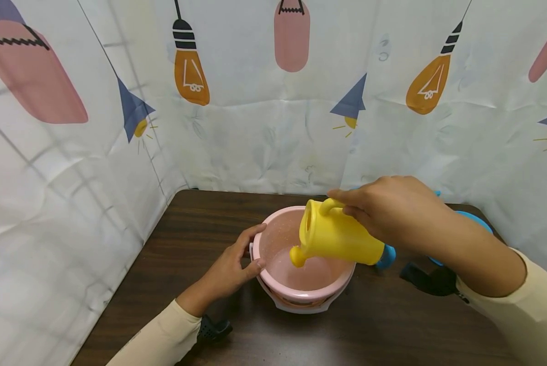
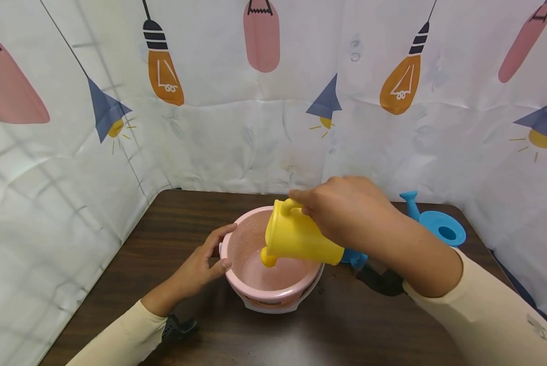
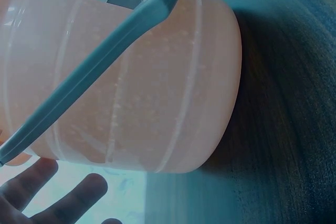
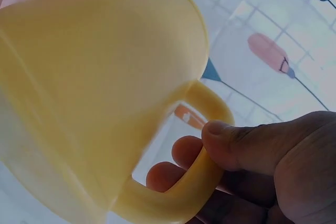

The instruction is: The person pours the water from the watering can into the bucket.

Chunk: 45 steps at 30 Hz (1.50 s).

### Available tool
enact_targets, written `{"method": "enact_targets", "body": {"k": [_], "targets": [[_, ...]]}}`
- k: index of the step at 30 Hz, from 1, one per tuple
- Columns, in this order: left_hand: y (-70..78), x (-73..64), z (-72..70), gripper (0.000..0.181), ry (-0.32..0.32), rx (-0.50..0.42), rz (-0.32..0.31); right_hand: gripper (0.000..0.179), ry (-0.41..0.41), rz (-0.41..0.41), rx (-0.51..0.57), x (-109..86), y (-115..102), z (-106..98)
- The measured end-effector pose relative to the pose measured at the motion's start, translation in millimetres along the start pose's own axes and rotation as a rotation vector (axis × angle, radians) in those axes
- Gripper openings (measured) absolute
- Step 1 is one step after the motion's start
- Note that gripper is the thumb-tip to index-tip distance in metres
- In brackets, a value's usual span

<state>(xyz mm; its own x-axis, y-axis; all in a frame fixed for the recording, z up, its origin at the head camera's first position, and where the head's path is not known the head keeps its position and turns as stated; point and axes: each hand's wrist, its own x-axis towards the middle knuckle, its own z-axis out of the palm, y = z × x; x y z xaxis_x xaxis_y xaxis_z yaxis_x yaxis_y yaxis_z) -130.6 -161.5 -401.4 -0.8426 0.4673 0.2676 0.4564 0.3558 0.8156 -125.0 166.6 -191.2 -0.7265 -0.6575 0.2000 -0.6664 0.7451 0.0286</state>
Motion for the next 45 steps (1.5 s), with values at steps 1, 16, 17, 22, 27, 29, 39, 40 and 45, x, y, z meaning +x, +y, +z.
{"method": "enact_targets", "body": {"k": [1,16,17,22,27,29,39,40,45], "targets": [[0.1,0.0,0.0,0.07,0.001,0.002,-0.001,0.036,-0.005,0.003,-0.002,0.6,-1,0],[1.2,0.3,0.2,0.071,0.004,0.01,-0.012,0.033,-0.039,-0.014,-0.045,10.3,-7,-1],[1.2,0.4,0.2,0.07,0.004,0.009,-0.014,0.034,-0.04,-0.019,-0.044,10.8,-7,-2],[1.2,0.5,0.2,0.07,0.002,0.009,-0.019,0.038,-0.055,-0.032,-0.034,13.7,-5,-4],[0.7,0.0,0.3,0.07,0.002,0.01,-0.014,0.04,-0.103,-0.006,-0.014,17.6,-7,-6],[0.7,-0.3,0.4,0.07,0.004,0.009,-0.014,0.039,-0.114,0.001,-0.01,18.8,-7,-6],[0.3,-0.3,1.0,0.07,0.01,0.016,-0.014,0.039,-0.136,0.017,0.003,20.5,-7,-8],[0.3,-0.3,1.0,0.07,0.01,0.016,-0.013,0.039,-0.133,0.013,0.004,19.9,-6,-8],[0.9,-0.2,0.9,0.07,0.011,0.021,-0.008,0.04,-0.108,-0.006,0.025,14.4,0,-8]]}}
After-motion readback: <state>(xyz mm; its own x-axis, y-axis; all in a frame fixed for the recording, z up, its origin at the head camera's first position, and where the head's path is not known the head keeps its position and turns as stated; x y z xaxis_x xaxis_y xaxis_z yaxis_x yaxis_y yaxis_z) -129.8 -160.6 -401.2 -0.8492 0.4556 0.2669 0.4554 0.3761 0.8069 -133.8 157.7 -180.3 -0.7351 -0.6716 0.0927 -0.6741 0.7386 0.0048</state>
